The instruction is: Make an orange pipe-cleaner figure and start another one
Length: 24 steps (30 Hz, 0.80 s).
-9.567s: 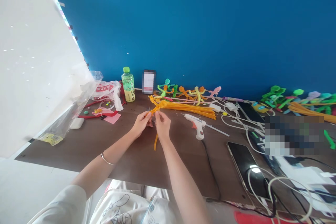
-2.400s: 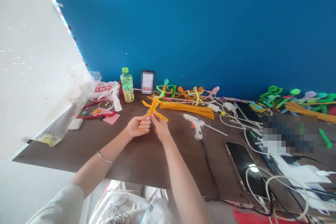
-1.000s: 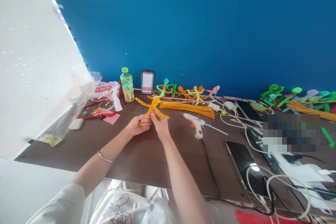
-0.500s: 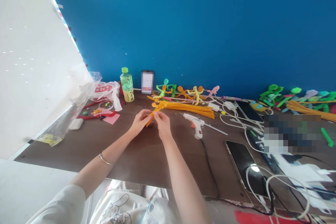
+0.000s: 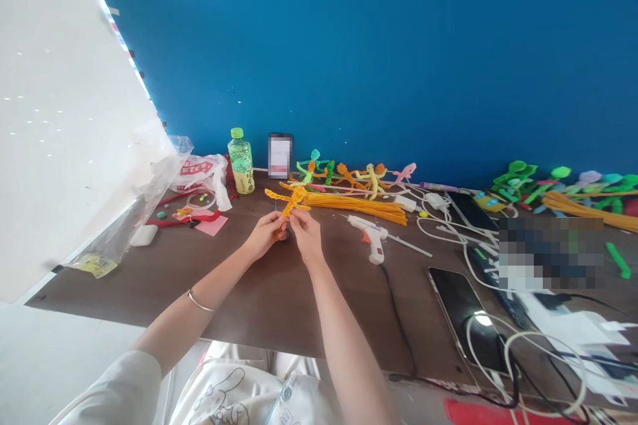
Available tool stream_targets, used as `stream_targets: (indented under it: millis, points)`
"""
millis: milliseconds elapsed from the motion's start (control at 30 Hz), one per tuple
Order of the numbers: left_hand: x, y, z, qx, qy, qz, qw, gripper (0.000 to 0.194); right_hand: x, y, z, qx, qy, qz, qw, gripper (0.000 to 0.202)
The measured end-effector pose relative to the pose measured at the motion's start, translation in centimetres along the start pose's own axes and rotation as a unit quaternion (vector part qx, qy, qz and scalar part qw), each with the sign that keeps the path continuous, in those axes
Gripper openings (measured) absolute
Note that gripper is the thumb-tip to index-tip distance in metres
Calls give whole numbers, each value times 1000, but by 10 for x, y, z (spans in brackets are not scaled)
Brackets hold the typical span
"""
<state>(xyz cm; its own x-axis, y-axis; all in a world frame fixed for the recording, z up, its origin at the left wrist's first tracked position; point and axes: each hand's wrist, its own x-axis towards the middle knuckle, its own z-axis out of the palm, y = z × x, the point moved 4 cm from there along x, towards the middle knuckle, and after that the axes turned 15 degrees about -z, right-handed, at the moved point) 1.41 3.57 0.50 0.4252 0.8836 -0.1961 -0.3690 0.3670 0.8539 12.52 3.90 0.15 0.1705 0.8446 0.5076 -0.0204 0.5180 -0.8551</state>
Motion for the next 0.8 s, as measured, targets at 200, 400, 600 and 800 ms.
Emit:
stream_targets:
  millis: [200, 400, 600, 800]
  points:
    - [-1, 2, 0, -96, -65, -56, 992, 13, 0, -10, -2, -115, -11, -56, 992, 24]
    - [-7, -1, 3, -185, -127, -172, 959, 12, -4, -10, 2, -124, -19, -12, 992, 34]
    - [-16, -6, 2, -236, -168, -263, 920, 20, -9, -14, 15, 77, -113, 89, 987, 40]
    - [-11, -9, 6, -190, -168, -261, 931, 17, -8, -17, 10, 122, -119, 106, 980, 40]
